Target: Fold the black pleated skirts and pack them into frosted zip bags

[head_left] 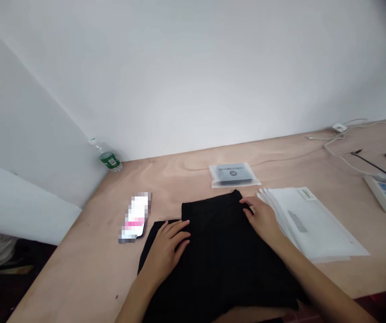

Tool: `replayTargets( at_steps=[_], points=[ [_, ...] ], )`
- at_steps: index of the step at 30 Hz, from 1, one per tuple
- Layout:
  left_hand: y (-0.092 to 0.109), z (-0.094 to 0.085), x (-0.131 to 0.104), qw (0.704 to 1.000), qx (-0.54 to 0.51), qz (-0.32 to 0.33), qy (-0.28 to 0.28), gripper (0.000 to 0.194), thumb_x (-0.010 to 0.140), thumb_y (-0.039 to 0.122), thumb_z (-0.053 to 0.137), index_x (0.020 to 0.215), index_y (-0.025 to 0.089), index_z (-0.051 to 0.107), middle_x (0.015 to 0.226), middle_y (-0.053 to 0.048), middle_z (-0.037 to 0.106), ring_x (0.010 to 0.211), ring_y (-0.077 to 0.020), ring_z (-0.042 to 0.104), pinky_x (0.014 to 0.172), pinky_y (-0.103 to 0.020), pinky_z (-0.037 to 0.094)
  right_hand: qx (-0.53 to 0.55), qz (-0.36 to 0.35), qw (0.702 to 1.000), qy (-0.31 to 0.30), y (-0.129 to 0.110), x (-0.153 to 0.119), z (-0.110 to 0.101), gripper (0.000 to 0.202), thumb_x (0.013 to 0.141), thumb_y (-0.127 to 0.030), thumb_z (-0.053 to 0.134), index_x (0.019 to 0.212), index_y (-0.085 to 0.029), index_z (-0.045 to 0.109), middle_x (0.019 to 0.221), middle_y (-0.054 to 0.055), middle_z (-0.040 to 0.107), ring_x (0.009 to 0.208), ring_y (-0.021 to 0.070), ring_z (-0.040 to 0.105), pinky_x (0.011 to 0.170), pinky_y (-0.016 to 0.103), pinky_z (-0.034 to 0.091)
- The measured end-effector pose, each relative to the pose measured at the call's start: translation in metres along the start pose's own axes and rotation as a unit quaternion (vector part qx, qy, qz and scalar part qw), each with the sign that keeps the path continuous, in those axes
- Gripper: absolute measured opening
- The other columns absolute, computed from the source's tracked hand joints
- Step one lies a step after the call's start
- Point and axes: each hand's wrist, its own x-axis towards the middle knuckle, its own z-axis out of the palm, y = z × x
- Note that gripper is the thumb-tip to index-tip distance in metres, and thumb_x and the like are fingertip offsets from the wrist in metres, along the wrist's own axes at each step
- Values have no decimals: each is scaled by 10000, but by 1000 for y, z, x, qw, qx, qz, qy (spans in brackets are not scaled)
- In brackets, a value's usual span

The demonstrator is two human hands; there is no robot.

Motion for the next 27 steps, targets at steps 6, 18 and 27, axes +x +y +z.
replayTargets(
  at_steps=[6,18,27],
  points=[
    [15,-20,-26,999,42,3,-31,254,843,302,511,1087,294,580,1302,-24,518,1233,-245,426,1013,-541,326,-73,-86,993,-19,-13,-19,-25,144,780,-230,550,886,-238,647,1035,75,596,997,261,517,891,460,384],
    [-13,-47,-117,995,-22,-39,-87,70,743,272,621,739,323,669,1128,25,646,1162,-256,508,959,-522,401,-100,-118,939,-307,-16,-91,-102,203,692,-95,498,796,-239,597,1097,36,595,997,204,561,843,355,442],
    [-14,-59,-67,896,-255,-351,95,313,727,495,590,882,228,647,933,-42,695,932,-260,633,719,-348,549,73,110,985,-114,-6,-46,-62,209,816,-384,460,909,-233,571,836,33,631,782,207,589,684,327,455]
  ],
)
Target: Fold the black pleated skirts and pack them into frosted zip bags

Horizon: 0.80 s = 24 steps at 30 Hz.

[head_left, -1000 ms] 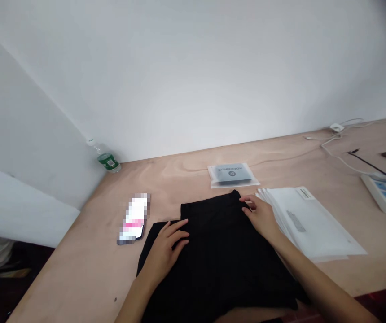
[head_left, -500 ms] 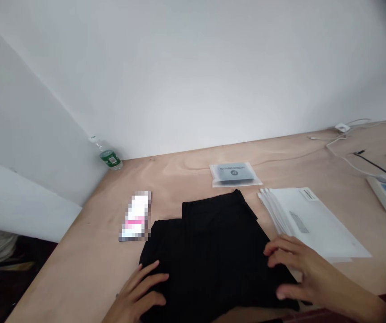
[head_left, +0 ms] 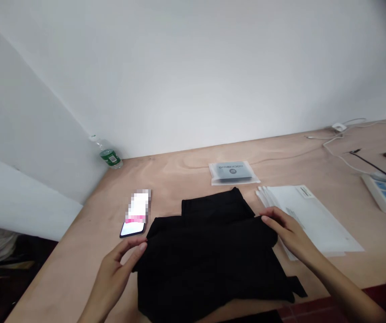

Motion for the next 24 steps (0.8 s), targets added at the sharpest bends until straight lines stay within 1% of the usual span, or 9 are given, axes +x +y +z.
replayTargets(
  at_steps=[3,5,9,12,14,18,20,22,24],
  points=[
    [-2,11,2,1000,-12,-11,24,461,710,515,599,1067,224,571,923,-41,695,961,-256,618,630,-277,540,16,28,999,29,10,3,9,374,762,-433,552,1079,-239,512,793,20,626,749,206,590,629,314,444],
    [-5,15,-1,999,-4,-9,36,490,704,511,608,1097,225,538,864,-33,696,919,-246,629,621,-269,528,21,31,999,27,15,0,12,431,750,-415,576,1132,-240,476,731,-2,611,691,189,579,606,305,430],
    [-10,13,-9,996,6,-5,86,467,717,506,592,1079,221,523,726,-5,670,748,-209,644,697,-313,515,56,24,998,30,14,-4,16,395,774,-390,561,1128,-244,464,685,-28,580,651,164,553,621,297,424],
    [-15,12,-14,996,21,7,84,491,731,498,580,1138,239,488,796,-7,659,833,-215,632,712,-312,512,66,22,997,19,11,-5,21,353,792,-380,544,1109,-247,466,688,-26,587,664,170,565,630,299,438],
    [-19,14,-16,996,52,12,66,548,684,491,637,1154,257,483,895,-19,643,930,-239,604,638,-278,520,8,15,1000,24,10,-5,24,315,801,-363,530,1093,-252,486,728,-10,609,668,179,573,628,313,447],
    [-25,19,-20,996,71,15,60,500,672,482,653,1100,254,530,914,-33,620,921,-245,588,459,-210,485,-177,-101,969,137,-3,-9,30,288,782,-328,559,1060,-256,537,964,54,619,830,238,570,753,400,443],
    [-21,19,-20,995,65,18,79,457,685,490,635,1066,251,553,884,-32,626,882,-233,593,420,-193,463,-201,-180,947,173,-20,-13,38,261,793,-283,552,1052,-253,542,1026,69,605,943,256,545,841,426,414],
    [-11,18,-17,992,65,18,102,459,670,506,641,1047,253,571,870,-26,639,763,-200,603,386,-184,431,-190,-238,943,131,-42,-19,52,212,824,-230,510,1029,-257,553,1006,67,612,959,241,542,848,410,416],
    [0,20,-13,989,73,6,129,473,659,524,640,1046,259,580,868,-12,652,534,-128,546,352,-191,389,-189,-284,939,33,-65,-24,71,214,849,-208,466,1030,-260,568,1024,63,618,937,227,547,817,398,429]
  ],
)
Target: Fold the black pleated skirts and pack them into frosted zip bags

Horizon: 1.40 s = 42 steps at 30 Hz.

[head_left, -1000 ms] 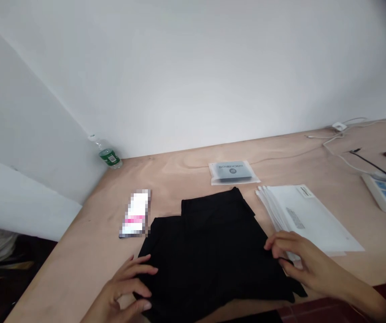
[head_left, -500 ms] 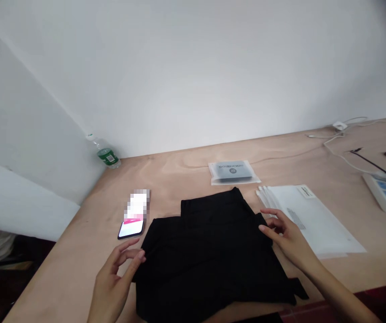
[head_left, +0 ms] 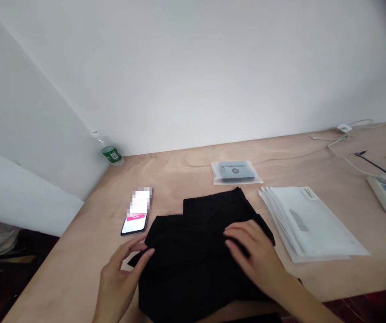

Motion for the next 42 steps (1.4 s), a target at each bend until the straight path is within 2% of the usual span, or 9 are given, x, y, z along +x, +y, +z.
replayTargets(
  at_steps=[3,7,17,22,26,30,34,37,42],
  points=[
    [9,6,7,999,19,-18,23,492,651,550,629,1039,250,591,805,2,669,429,-97,481,402,-219,410,0,-90,989,-118,-33,8,21,338,865,-275,461,1201,-276,497,1254,56,529,1039,252,501,845,440,412],
    [-5,8,8,997,37,-51,51,529,627,571,632,1028,228,604,820,-27,678,737,-217,634,610,-294,497,-19,-113,973,-198,-47,8,48,462,848,-369,499,1291,-287,399,1328,37,475,1108,282,451,892,513,372],
    [-34,-18,-13,975,-104,-189,-44,415,518,562,710,683,185,659,699,-30,692,721,-244,647,635,-308,522,-16,-80,975,-205,-45,5,61,425,832,-310,525,1248,-313,439,1275,18,519,1087,271,467,900,516,355],
    [6,-21,-10,995,-35,-96,1,383,625,582,634,706,207,622,595,17,617,571,-167,578,500,-237,453,76,-27,981,-175,-50,6,55,320,839,-286,515,1157,-312,529,1184,11,581,1044,229,504,904,448,360],
    [66,5,-19,998,31,21,60,295,693,533,598,740,242,606,455,56,517,404,-131,492,407,-232,401,223,143,962,-70,-47,14,44,197,865,-310,469,1012,-279,596,928,4,662,863,171,578,794,335,420],
    [98,55,-36,963,78,256,-29,147,826,304,482,776,253,611,664,-1,649,554,-156,590,499,-270,445,329,258,906,-61,-29,26,39,229,823,-377,500,992,-243,575,717,-13,639,671,166,594,621,284,448],
    [89,78,-46,937,103,324,-81,145,828,194,476,833,251,610,748,-19,683,655,-189,612,565,-322,461,278,286,913,-81,-8,29,38,255,722,-206,538,977,-225,547,640,-34,617,588,156,583,579,273,436],
    [71,70,-45,957,65,281,-42,156,823,277,521,967,263,578,925,-39,674,808,-209,618,673,-353,483,171,265,945,-82,1,24,38,329,695,-150,510,1012,-234,545,679,-22,633,615,167,583,643,307,414],
    [59,62,-37,989,133,51,-39,455,791,511,479,1119,198,512,852,-70,633,764,-265,609,697,-425,453,-44,206,974,-81,2,16,42,366,709,-137,502,1062,-222,546,733,12,638,685,197,579,730,365,350]
  ],
)
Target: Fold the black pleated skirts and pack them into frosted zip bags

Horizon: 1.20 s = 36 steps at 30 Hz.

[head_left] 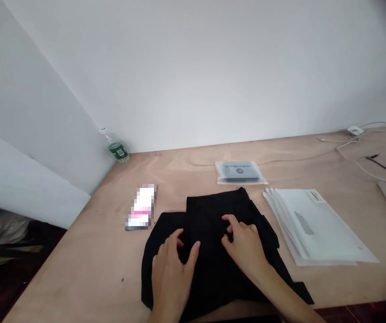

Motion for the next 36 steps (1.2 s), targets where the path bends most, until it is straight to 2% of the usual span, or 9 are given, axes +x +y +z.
replayTargets(
  at_steps=[3,6,12,16,19,21,26,32,36],
  points=[
    [7,9,5,996,-8,-57,-66,599,754,543,502,1228,183,435,827,-60,634,781,-285,623,748,-439,426,-43,-13,999,22,-2,-1,2,362,722,-129,509,1073,-210,547,773,18,643,749,213,568,716,359,322],
    [13,16,9,989,-89,-102,-65,652,721,458,574,1270,185,355,883,-71,633,820,-281,626,723,-398,443,-35,-29,998,35,-5,-4,0,322,741,-143,526,1052,-219,560,806,11,630,783,209,550,705,345,309],
    [7,-2,17,962,-195,-146,119,613,716,312,614,1248,214,326,815,-5,609,761,-208,611,675,-339,471,9,-72,995,65,-8,-19,-9,216,803,-161,474,975,-237,580,788,-3,627,758,186,541,703,338,303],
    [11,10,13,958,-187,-3,216,534,714,191,609,1205,206,398,902,-30,598,783,-183,593,713,-339,487,25,-41,998,42,-1,-23,-11,244,827,-168,426,1021,-224,563,781,9,653,728,195,565,699,345,320],
    [20,32,4,952,-142,220,158,499,724,89,553,1193,206,428,991,-61,585,914,-203,563,787,-367,477,75,15,997,28,7,-21,-15,267,877,-235,355,1081,-224,528,788,20,668,709,201,594,695,347,350],
    [22,42,-1,947,-95,287,112,502,718,69,553,1191,199,444,1044,-84,562,968,-229,526,805,-400,467,111,58,992,28,10,-19,-18,294,906,-321,309,1098,-238,516,775,19,672,672,203,602,665,337,372],
    [12,47,-9,961,-57,258,86,420,663,29,573,1056,174,546,1006,-92,512,917,-235,497,749,-395,488,134,105,985,18,13,-15,-17,377,818,-455,467,1135,-251,479,740,-10,659,623,197,579,616,313,394],
    [8,50,-10,946,-69,306,84,412,687,-33,481,1003,203,601,949,-74,546,865,-209,507,690,-350,507,88,100,990,43,18,-17,-15,402,780,-337,504,1168,-245,448,780,-8,632,615,181,561,660,338,397],
    [12,53,-9,941,-45,329,60,404,726,-14,456,1005,228,621,1057,-75,589,1018,-247,506,778,-409,496,4,64,996,67,25,-21,-9,359,792,-279,481,1144,-210,477,825,35,630,765,227,588,746,399,376]
  ],
)
